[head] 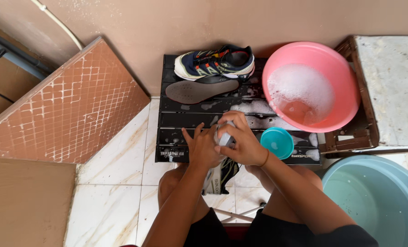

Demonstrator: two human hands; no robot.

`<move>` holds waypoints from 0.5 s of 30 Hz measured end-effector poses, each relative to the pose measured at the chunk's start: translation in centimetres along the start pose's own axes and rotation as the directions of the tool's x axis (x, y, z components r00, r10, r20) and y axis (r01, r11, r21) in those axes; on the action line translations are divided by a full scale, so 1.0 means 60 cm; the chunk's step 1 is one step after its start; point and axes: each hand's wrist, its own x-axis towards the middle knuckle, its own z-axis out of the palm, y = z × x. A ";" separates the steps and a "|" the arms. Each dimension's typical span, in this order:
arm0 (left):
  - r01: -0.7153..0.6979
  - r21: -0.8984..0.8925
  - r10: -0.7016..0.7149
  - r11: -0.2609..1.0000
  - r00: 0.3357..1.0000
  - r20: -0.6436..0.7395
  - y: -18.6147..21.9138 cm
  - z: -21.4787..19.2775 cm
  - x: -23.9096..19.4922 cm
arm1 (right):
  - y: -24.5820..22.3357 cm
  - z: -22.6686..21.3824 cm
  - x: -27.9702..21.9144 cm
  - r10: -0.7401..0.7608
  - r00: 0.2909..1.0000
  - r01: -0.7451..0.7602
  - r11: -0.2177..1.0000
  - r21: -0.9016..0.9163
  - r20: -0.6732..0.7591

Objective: The person scrubs a white sneaker with a brush and soapy water, then rinses it with water from a small cup. They repeat the process on the second sneaker, scrubbing the exterior and rinsing off the soap.

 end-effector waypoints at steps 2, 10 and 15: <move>-0.001 -0.024 0.002 1.000 1.000 0.020 0.018 -0.022 0.001 | 0.067 -0.018 0.003 0.011 0.998 -0.013 0.999 -0.033 -0.062; 0.041 -0.023 -0.040 0.999 0.998 0.039 0.004 -0.012 0.001 | 0.039 0.003 -0.003 -0.029 0.999 0.026 0.997 -0.075 -0.039; 0.007 -0.012 -0.006 1.000 1.000 0.025 0.024 -0.031 -0.003 | 0.138 -0.035 0.002 0.181 0.974 -0.199 0.972 -0.127 -0.136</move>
